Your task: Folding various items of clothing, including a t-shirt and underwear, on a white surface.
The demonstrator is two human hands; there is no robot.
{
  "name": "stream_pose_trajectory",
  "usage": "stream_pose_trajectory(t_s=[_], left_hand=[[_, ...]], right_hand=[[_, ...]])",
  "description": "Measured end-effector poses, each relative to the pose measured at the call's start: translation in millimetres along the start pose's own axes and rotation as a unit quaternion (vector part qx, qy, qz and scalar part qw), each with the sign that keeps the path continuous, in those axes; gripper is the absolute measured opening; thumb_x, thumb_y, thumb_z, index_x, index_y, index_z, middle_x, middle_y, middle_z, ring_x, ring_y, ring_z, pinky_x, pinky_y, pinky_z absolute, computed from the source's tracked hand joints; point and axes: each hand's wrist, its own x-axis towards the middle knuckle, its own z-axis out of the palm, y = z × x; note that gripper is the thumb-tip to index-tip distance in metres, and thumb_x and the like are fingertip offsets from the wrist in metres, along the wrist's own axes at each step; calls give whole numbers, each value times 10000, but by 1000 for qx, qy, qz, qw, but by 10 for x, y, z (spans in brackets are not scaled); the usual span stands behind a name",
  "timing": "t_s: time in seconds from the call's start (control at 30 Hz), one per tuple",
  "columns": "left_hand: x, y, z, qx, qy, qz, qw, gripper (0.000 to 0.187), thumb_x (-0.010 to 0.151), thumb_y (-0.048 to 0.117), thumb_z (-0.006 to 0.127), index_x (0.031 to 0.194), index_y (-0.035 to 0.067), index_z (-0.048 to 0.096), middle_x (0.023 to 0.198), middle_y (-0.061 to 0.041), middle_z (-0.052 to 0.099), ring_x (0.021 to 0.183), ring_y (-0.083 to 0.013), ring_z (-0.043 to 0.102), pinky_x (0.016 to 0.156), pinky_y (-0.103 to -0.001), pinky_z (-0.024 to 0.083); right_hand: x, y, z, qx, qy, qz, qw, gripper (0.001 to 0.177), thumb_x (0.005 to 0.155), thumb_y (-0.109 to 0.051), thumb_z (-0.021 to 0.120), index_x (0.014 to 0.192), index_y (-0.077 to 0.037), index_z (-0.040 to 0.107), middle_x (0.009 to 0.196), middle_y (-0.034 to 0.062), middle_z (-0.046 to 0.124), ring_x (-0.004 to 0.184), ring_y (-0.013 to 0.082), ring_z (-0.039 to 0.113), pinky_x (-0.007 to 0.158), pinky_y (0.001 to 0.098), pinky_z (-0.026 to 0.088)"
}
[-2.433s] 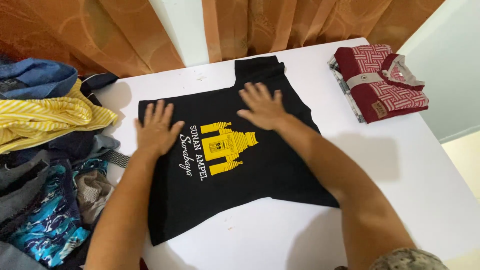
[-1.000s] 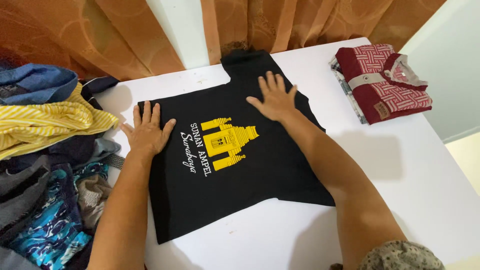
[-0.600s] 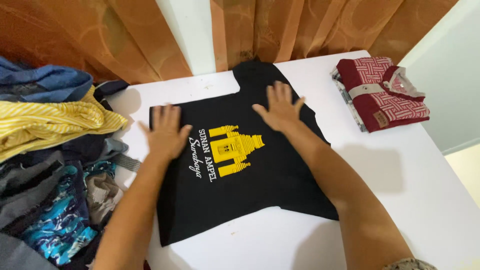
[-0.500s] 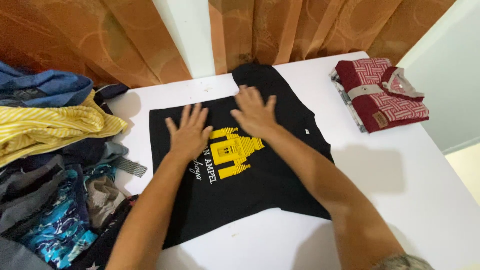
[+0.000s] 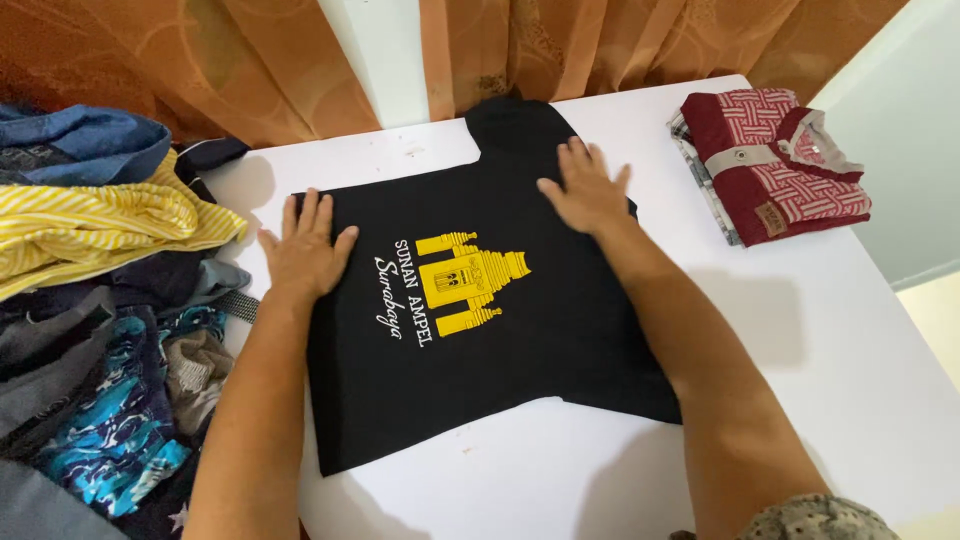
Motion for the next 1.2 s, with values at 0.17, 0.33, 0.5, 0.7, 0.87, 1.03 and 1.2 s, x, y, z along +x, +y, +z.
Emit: stream_pose_trajectory(t_s=[0.17,0.33,0.5,0.7,0.87,1.03,1.2], left_hand=[[-225,362,-171,23,18,-16,999,761,976,585,377,1610,178,273,1724,-39,125,1585,-271,52,1144,-763,6],[-329,932,84,27,-13,88,996,736,1005,568,344,1600,155,212,1719,-42,73,1568,-260,4,1131,-747,-43],[-305,703,-139,-10,-82,51,995,804,967,624,340,1623,192,170,1714,-5,42,1574,-239,-2,1192,-688,45],[-141,-157,-74,-27,60,-70,995,746,960,518,580,1540,92,382,1602,-137,342,1480,-362,287,1131,-642,304],[146,-417,50,-28,105,-81,991,427,916,385,726,1251,124,680,1342,-173,583,1294,-395,499,1059,-528,458],[464,-498,-55,-19,125,-53,991,255,942,329,737,1114,145,770,1238,-195,636,1179,-417,580,1014,-521,494],[297,-28,-577,-93,325,-31,941,585,910,308,777,1392,44,575,1462,-243,492,1290,-448,446,978,-589,434]], right_hand=[[-243,-316,-235,-21,2,10,1000,800,985,-603,417,1625,-171,207,1731,15,68,1589,235,48,1176,754,85],[-437,-983,301,17,-2,-177,984,714,1001,-491,433,1607,-153,264,1724,49,112,1587,259,59,1141,802,50],[-397,-810,64,-8,-48,-151,987,708,1016,-523,365,1613,-170,228,1728,58,57,1585,302,41,1143,787,52],[167,306,163,13,28,35,999,741,1009,-541,472,1587,-117,287,1671,130,160,1542,319,131,1149,732,136],[213,363,-197,7,35,40,999,441,942,-359,625,1300,-102,641,1357,151,615,1287,348,558,1049,534,470],[728,497,-158,-25,72,-27,997,196,883,-209,668,981,-63,754,1054,231,681,987,427,648,812,536,530],[485,85,-262,211,368,-82,902,409,937,-133,655,1332,-68,571,1368,198,564,1222,406,594,1061,458,485]])
